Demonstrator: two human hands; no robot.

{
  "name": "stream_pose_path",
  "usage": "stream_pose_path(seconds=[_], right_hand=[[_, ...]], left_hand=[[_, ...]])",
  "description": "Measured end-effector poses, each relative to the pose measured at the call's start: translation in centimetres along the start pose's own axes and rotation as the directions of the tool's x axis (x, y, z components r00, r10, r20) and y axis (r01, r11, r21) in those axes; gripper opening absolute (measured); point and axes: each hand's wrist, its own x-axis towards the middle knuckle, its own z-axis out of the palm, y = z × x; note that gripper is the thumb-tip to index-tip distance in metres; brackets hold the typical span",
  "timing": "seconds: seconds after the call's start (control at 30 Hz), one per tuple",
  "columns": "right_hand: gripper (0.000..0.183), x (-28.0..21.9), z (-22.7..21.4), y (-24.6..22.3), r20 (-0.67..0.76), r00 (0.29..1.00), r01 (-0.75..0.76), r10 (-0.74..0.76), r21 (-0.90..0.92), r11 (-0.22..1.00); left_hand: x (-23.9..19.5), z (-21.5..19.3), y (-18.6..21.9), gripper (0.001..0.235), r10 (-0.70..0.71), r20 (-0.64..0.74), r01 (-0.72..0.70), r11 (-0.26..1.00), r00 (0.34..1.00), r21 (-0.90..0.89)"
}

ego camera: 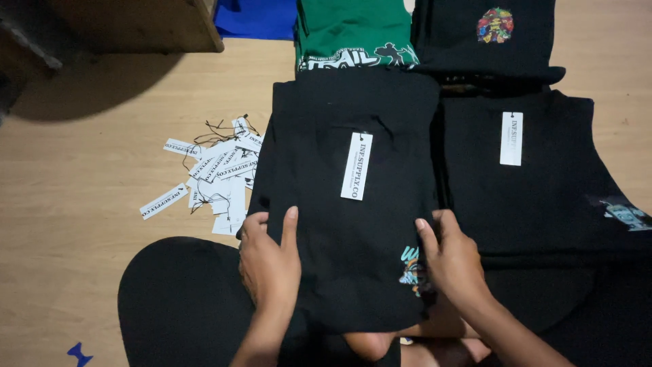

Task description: Attaching brand tags and labels to folded black t-shirts while sitting on the floor.

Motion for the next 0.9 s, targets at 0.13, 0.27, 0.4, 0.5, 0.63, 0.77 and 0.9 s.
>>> stream_pose_path(seconds=[0.13,0.27,0.4,0.5,0.63,0.77,0.9], right_hand=[[0.040,-0.6,-0.5,-0.4,-0.117,0.992,0.059,-0.052,0.059,0.996],[0.061,-2.5,-2.5,-3.9,0.071,0.994,-0.086,0.083,0.038,0.996],[0.071,-1.7,-2.4,-3.2,0.140,0.990,-0.024,0.029,-0.037,0.999],[0.065,-2.8,-3.2,-4.3,0.072,0.994,-0.080,0.082,-0.031,0.996],[0.058,-2.1,-4.3,-2.8,-0.107,0.994,0.005,0.004,0.081,0.997],[0.055,-0.6,-8.3,-1.7,-0.239,0.970,0.044,-0.038,0.018,0.999],[0.046,2.0,-12.0,2.2,-0.361,0.930,0.031,-0.067,-0.106,0.994]], left_hand=[[-0.4,-0.4,0.4,0.044,0.221,-0.134,-0.210,0.973,0.966,0.097],[-0.7,-1.7,0.9,0.038,0.269,0.075,-0.268,0.963,0.960,-0.019],[-1.1,-3.7,2.2,0.066,0.304,0.261,-0.308,0.951,0.916,-0.027],[-1.6,-3.1,2.1,0.046,0.594,0.051,-0.595,0.803,0.803,0.021],[-2.6,-1.2,3.1,0.042,0.636,-0.070,-0.633,0.771,0.768,0.068],[-3.0,0.9,6.9,0.042,0.685,-0.108,-0.692,0.720,0.720,-0.050],[-3.2,5.3,10.7,0.048,0.706,-0.039,-0.701,0.693,0.707,-0.168]])
